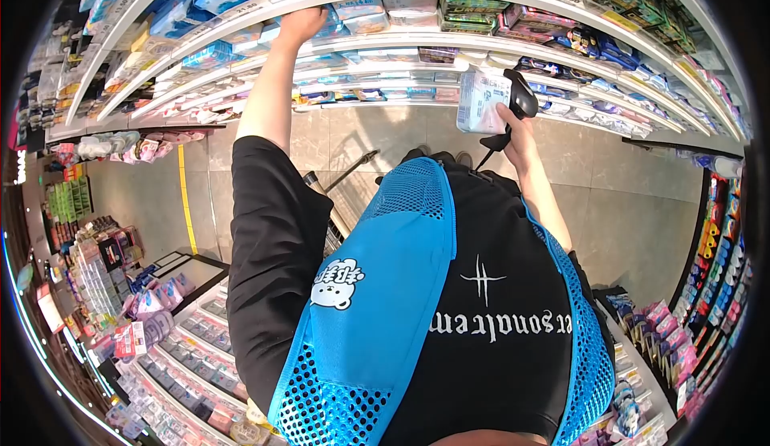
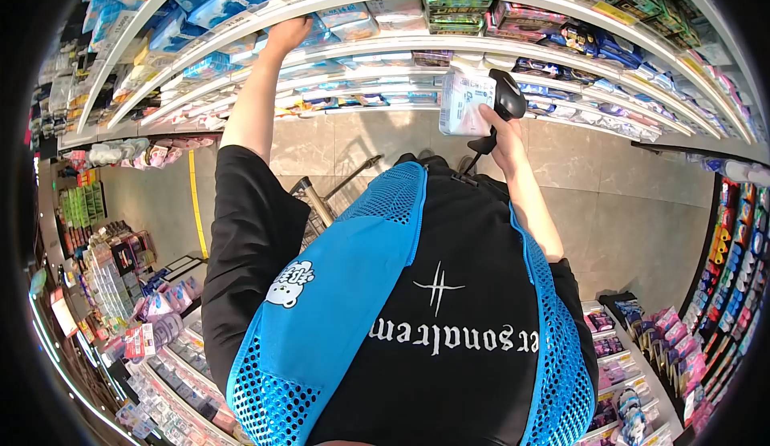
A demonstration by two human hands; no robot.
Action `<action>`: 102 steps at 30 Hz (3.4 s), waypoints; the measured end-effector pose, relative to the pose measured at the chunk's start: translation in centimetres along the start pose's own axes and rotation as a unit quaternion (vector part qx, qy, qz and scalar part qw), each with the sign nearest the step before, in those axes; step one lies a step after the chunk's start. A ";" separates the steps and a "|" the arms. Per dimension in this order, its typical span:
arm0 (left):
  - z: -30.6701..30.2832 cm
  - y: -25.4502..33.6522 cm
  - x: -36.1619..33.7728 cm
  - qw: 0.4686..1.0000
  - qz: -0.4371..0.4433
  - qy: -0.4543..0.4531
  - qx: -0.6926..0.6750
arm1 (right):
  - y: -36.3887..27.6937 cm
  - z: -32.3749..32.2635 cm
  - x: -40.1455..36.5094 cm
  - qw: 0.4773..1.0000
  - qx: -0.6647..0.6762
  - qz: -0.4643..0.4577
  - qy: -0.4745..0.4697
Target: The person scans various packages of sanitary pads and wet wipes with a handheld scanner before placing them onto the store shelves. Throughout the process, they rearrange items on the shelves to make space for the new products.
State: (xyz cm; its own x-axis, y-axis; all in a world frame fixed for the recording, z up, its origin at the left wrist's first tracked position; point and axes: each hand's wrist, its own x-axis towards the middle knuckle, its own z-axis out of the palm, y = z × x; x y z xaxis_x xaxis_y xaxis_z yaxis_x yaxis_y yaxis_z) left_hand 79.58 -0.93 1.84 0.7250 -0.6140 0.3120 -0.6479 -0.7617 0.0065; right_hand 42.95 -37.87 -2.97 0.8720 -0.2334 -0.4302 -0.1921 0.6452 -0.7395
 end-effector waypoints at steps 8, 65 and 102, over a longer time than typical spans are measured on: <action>0.6 0.0 1.0 0.992 -0.048 -0.088 -0.073 | 0.0 0.6 0.1 1.000 -0.007 -0.002 -0.004; 1.7 19.2 5.9 0.994 0.084 -0.025 0.071 | -0.6 0.3 -1.1 1.000 0.003 0.003 -0.014; -1.1 19.1 3.3 0.993 0.118 -0.013 0.013 | -1.1 -0.3 -1.1 0.996 0.000 -0.093 0.007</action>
State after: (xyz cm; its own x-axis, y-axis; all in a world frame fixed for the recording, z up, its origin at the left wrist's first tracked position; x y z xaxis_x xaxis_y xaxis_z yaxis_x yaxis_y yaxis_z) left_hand 69.35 -17.32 4.02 0.5593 -0.7810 0.2779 -0.7945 -0.6007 -0.0889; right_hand 42.10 -38.55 -1.86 0.8862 -0.3593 -0.2926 -0.0276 0.5895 -0.8073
